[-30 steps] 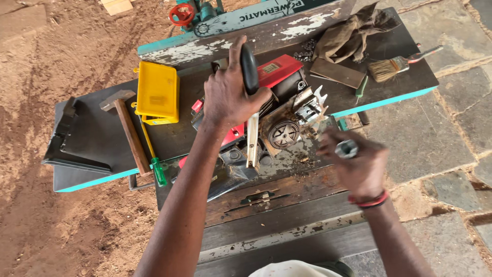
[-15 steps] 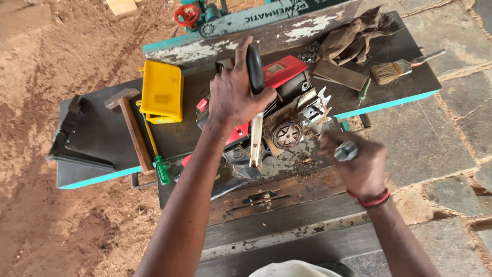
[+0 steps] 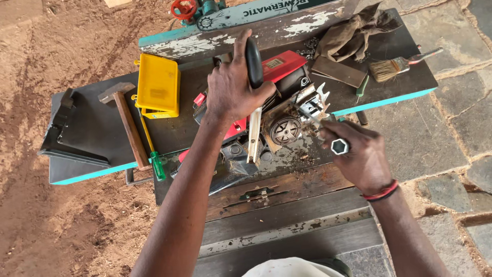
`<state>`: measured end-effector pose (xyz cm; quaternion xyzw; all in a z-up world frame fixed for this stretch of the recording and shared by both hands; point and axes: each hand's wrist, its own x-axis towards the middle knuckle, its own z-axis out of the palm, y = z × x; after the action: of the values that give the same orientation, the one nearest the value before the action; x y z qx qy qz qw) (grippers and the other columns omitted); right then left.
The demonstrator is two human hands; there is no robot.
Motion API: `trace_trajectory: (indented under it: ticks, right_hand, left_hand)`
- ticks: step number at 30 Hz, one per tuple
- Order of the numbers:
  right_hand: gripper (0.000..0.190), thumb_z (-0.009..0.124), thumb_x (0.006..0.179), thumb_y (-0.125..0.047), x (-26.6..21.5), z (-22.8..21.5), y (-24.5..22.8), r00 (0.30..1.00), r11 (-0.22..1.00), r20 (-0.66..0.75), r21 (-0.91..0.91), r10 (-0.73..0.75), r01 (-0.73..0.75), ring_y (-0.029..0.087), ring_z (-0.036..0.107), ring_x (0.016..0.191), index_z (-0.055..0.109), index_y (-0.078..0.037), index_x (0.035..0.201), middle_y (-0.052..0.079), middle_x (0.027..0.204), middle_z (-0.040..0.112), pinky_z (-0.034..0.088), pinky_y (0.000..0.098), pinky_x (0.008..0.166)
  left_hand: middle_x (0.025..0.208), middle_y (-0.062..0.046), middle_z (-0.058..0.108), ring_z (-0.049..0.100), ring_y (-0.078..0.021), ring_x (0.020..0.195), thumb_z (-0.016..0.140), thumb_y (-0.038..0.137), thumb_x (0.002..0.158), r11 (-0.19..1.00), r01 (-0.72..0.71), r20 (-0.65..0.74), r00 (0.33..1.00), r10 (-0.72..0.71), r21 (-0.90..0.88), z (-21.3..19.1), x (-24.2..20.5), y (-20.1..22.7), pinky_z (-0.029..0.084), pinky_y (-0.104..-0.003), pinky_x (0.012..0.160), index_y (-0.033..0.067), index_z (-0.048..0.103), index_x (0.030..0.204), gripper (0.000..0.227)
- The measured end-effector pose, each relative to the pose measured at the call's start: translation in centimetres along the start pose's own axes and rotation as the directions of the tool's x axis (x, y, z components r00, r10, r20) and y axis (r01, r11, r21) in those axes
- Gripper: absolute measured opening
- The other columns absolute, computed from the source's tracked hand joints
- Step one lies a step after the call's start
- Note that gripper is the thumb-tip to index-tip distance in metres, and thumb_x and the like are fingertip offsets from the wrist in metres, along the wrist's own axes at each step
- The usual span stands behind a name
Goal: The person disassembles a chainsaw engine using a socket wrench to loosen bolts and removes internal components, then cleans the parts with a brush.
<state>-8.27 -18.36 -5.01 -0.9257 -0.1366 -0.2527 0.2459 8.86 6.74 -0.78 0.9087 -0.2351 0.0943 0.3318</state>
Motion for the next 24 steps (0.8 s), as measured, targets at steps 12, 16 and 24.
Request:
trace_trajectory:
  ticks: [12, 16, 24]
  right_hand:
    - [0.014, 0.068, 0.098, -0.001, 0.1, 1.6, -3.4, 0.955, 0.933, -0.12, 0.274, 0.273, -0.232, 0.019, 0.079, 0.07, 0.074, 0.005, 0.11, 0.019, 0.093, 0.077, 0.059, 0.0267, 0.048]
    - [0.013, 0.066, 0.1, -0.002, -0.2, 2.8, -4.0, 0.872, 0.806, -0.109, 0.451, 0.477, -0.384, 0.018, 0.08, 0.071, 0.075, 0.003, 0.109, 0.017, 0.09, 0.079, 0.066, 0.0266, 0.051]
    - [0.007, 0.069, 0.105, -0.003, -0.3, 2.2, 0.6, 0.92, 0.891, -0.151, 0.348, 0.362, -0.293, 0.017, 0.08, 0.076, 0.075, 0.001, 0.107, 0.018, 0.091, 0.078, 0.065, 0.024, 0.054]
  left_hand:
    - [0.078, -0.014, 0.075, 0.078, -0.038, 0.073, 0.07, 0.045, 0.077, 0.997, -0.034, -0.022, 0.999, 0.033, -0.065, -0.2, 0.0, 0.3, 0.062, -0.05, 0.084, 0.0105, 0.019, 0.158, 0.102]
    - [0.075, -0.015, 0.073, 0.076, -0.0378, 0.07, 0.07, 0.045, 0.076, 1.0, -0.01, -0.01, 1.0, 0.01, -0.004, -0.2, 0.1, 0.0, 0.06, -0.051, 0.075, 0.0104, 0.02, 0.158, 0.102]
    - [0.074, -0.016, 0.072, 0.076, -0.0337, 0.065, 0.07, 0.046, 0.077, 0.999, -0.038, -0.026, 0.999, 0.038, 0.023, 0.1, 0.2, -0.2, 0.063, -0.049, 0.072, 0.0119, 0.022, 0.159, 0.101]
